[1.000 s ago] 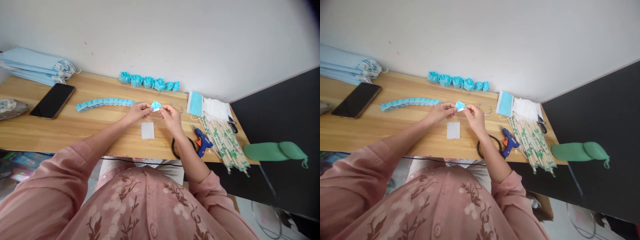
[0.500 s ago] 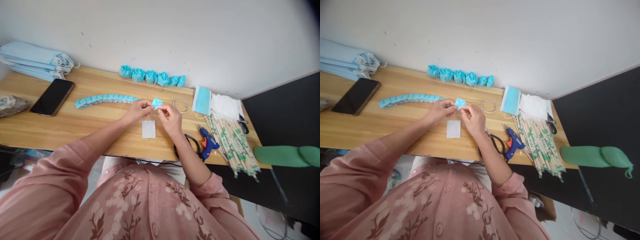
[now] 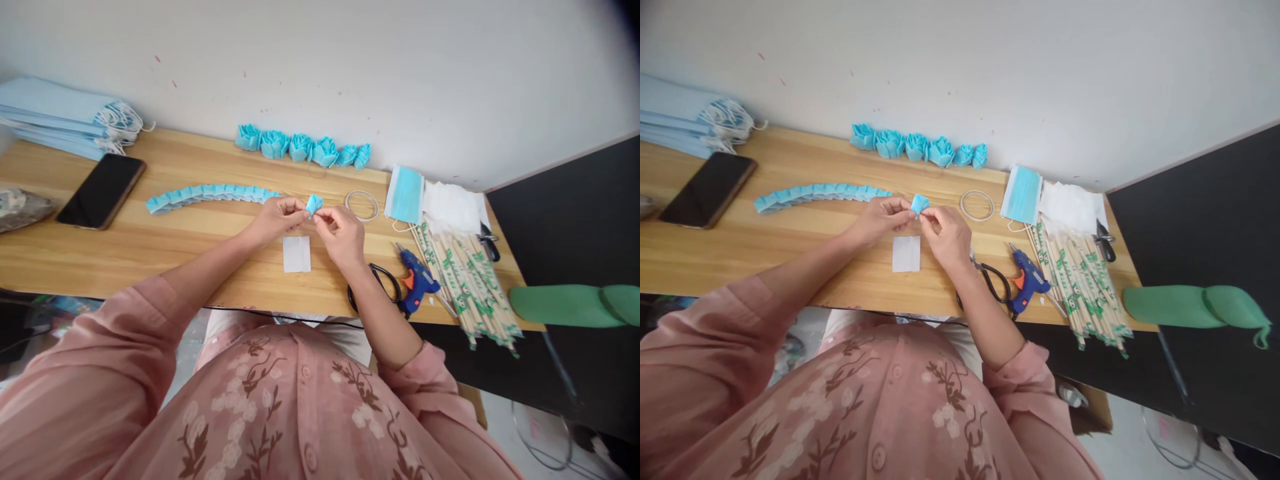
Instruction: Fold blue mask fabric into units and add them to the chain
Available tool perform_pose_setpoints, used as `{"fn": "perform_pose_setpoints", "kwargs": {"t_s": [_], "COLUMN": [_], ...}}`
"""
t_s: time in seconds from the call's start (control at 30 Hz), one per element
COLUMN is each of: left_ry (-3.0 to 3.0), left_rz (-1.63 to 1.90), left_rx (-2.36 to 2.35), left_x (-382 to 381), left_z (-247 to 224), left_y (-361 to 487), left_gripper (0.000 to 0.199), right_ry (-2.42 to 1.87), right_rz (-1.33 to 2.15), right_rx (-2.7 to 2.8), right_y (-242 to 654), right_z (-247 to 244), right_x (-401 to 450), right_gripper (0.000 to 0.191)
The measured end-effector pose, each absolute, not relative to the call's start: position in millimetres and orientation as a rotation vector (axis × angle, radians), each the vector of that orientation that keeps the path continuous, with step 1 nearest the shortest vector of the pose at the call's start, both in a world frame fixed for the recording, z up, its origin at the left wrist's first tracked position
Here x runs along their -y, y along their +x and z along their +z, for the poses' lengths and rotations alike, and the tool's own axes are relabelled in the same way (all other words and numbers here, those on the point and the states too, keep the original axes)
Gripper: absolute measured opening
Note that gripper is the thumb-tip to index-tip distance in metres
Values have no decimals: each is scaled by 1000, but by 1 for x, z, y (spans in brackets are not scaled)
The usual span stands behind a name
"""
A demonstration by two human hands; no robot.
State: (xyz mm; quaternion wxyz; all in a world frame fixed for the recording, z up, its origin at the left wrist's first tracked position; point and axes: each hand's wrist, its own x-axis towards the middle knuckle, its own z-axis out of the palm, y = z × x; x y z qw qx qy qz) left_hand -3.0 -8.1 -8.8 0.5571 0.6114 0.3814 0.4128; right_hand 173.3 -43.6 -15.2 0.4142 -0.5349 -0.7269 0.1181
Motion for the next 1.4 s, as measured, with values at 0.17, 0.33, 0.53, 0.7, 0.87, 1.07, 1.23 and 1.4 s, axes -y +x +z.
{"fn": "perform_pose_setpoints", "kwargs": {"t_s": [0.17,0.33,0.53,0.7,0.87,1.07,1.23,1.4], "left_ry": [1444,1440,1451,1424,1415,1419,1403,1399], "left_rz": [964,968,976,971,971,980,971,966], "left_rx": [-918,-919,-909,-918,-923,-926,-919,-914], "left_x": [8,7,7,8,8,8,9,9], "left_z": [-8,-11,-12,-10,-9,-10,-8,-6], "left_y": [-3,-4,-3,-3,-3,-3,-3,-3], "left_gripper": [26,23,25,24,27,28,31,33], "right_ry": [-1349,-1332,-1317,-1311,-1324,-1323,-1306,-1331], "right_rz": [327,325,322,336,356,343,344,349], "right_rx": [1814,1824,1816,1823,1832,1852,1858,1850], "right_y": [173,174,174,174,175,176,176,175], "right_z": [-15,-15,-16,-15,-15,-16,-16,-15], "right_x": [44,43,44,45,44,43,43,44], "right_gripper": [13,14,13,16,18,20,21,20]}}
